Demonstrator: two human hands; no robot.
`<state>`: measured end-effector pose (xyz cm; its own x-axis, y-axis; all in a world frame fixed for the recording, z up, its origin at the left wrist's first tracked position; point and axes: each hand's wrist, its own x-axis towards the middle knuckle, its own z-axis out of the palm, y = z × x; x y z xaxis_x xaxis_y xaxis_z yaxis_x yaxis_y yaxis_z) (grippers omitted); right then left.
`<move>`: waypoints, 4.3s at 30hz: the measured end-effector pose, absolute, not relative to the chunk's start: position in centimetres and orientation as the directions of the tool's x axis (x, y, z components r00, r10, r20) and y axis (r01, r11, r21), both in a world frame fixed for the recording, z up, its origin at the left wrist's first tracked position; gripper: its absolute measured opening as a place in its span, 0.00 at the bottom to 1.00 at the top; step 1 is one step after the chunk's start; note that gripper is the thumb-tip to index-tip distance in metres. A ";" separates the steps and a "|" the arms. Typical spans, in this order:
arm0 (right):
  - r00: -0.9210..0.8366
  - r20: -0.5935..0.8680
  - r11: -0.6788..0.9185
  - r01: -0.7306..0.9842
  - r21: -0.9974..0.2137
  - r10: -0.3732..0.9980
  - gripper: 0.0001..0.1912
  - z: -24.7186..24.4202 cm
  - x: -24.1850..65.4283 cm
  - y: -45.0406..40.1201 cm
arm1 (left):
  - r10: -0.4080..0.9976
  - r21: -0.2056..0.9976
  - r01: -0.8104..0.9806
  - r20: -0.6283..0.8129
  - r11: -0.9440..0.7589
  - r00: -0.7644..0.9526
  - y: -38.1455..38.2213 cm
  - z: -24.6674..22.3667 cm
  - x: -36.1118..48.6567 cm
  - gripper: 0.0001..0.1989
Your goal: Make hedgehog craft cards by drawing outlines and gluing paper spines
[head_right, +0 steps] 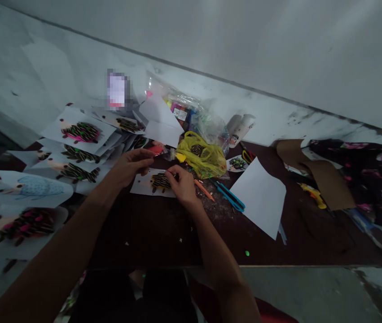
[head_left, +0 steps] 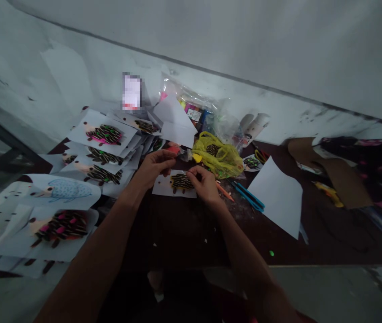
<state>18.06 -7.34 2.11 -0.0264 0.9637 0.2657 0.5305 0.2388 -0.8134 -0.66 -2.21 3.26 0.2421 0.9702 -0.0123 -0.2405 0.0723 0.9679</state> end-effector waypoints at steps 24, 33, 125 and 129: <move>-0.102 0.304 0.295 0.649 -0.701 0.947 0.06 1.7 18.0 -7.1 | 0.969 0.956 -0.276 -0.027 0.097 0.247 -2.0 3.1 -0.5 0.14; -0.141 0.308 0.307 0.740 -0.599 0.941 0.09 1.0 17.8 -6.8 | 0.965 0.968 -0.230 -0.036 0.098 0.259 -2.0 3.0 -0.5 0.13; -0.299 0.148 0.333 0.809 -0.484 0.943 0.06 3.2 18.0 -8.0 | 0.934 0.994 -0.062 -0.064 0.091 0.352 -2.2 3.4 -1.3 0.11; -0.302 0.172 0.347 0.779 -0.523 0.938 0.06 3.3 18.1 -7.9 | 0.937 0.995 -0.061 -0.058 0.084 0.343 -2.2 3.5 -1.3 0.10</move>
<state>18.13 -7.87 3.27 -0.3018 0.9377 0.1723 0.7785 0.3467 -0.5232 -1.29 -2.18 3.47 0.3433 0.9374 -0.0579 -0.0610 0.0838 0.9946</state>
